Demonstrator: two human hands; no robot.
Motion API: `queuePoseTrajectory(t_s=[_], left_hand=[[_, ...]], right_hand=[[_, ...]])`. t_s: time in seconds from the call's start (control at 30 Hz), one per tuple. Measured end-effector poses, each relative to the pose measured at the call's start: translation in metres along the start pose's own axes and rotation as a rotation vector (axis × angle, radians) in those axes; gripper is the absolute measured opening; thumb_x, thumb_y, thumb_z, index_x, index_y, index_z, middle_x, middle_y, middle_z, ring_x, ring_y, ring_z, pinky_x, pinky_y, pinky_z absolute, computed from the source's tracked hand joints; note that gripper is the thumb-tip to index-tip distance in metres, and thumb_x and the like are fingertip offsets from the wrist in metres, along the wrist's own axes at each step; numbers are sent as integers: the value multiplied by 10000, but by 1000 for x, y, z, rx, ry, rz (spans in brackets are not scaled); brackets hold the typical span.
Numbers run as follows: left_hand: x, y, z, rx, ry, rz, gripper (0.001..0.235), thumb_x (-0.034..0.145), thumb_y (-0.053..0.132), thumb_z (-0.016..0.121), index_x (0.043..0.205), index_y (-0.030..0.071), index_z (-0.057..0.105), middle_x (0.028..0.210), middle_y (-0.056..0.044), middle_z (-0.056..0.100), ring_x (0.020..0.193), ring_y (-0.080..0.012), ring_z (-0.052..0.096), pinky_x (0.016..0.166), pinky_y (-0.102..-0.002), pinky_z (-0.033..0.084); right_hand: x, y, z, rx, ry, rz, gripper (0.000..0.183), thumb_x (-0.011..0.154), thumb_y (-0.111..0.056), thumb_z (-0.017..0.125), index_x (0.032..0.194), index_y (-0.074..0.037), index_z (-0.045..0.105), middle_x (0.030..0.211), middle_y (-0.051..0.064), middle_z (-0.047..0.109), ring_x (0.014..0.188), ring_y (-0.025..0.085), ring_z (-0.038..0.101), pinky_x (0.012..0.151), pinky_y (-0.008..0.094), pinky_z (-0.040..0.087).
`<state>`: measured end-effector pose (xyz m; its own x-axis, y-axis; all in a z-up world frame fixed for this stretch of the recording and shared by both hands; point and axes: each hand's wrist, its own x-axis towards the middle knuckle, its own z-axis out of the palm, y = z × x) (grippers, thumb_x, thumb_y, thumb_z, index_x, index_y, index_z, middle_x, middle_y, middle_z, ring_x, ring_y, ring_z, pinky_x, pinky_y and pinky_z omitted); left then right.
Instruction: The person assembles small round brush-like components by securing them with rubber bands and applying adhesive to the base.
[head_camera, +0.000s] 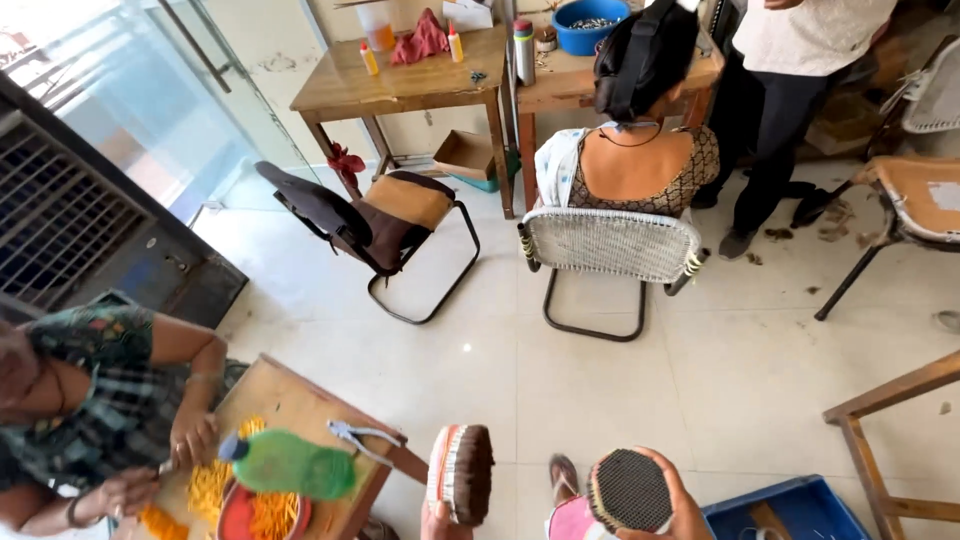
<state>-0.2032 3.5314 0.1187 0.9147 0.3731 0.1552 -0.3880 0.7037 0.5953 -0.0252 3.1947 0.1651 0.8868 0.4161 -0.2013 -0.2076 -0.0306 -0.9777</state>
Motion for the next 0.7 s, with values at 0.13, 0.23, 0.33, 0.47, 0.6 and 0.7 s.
queuePoseTrajectory(t_s=[0.13,0.23,0.33,0.47,0.6,0.7], left_hand=[[178,-5,27,-77,191,-70,852,920,428,634,1588,6,316,1573,-240,447,1413,-407,471,1136,-571,408],[299,-7,-16,-228,286,-125,807,910,469,598,1564,73,338,1537,-191,462,1352,-390,510,1057,-591,444],[349,-7,-86,-302,316,-205,766,921,497,570,1538,96,358,1500,-175,483,1312,-389,530,1017,-600,464],[461,-35,-139,-304,325,-162,739,950,486,553,1535,73,368,1488,-166,501,1312,-366,535,1025,-568,479],[559,-40,-180,-204,443,-109,721,972,454,546,1548,55,378,1483,-166,524,1312,-343,545,1024,-526,488],[622,3,-176,-56,569,-99,702,993,423,539,1560,37,388,1479,-167,547,1312,-320,556,1023,-485,499]], right_hand=[[78,30,-12,-161,130,-71,1207,536,-268,1001,1515,-61,325,1397,165,609,1331,275,578,1136,452,413],[211,-29,14,-126,156,-131,1179,539,-250,998,1498,-55,341,1389,157,623,1332,267,580,1138,425,404],[296,-105,46,-83,61,-102,1174,552,-249,991,1508,-59,338,1374,139,632,1306,252,597,1120,399,430],[431,-180,81,-88,-148,-281,1181,599,-248,994,1528,-34,297,1401,134,579,1301,245,562,1114,384,423],[554,-201,104,-103,-207,-404,1173,617,-227,995,1529,-6,291,1454,145,527,1350,246,511,1141,379,380],[617,-193,129,-19,-135,-287,1160,605,-218,984,1523,1,311,1395,155,566,1280,242,556,1093,382,441]])
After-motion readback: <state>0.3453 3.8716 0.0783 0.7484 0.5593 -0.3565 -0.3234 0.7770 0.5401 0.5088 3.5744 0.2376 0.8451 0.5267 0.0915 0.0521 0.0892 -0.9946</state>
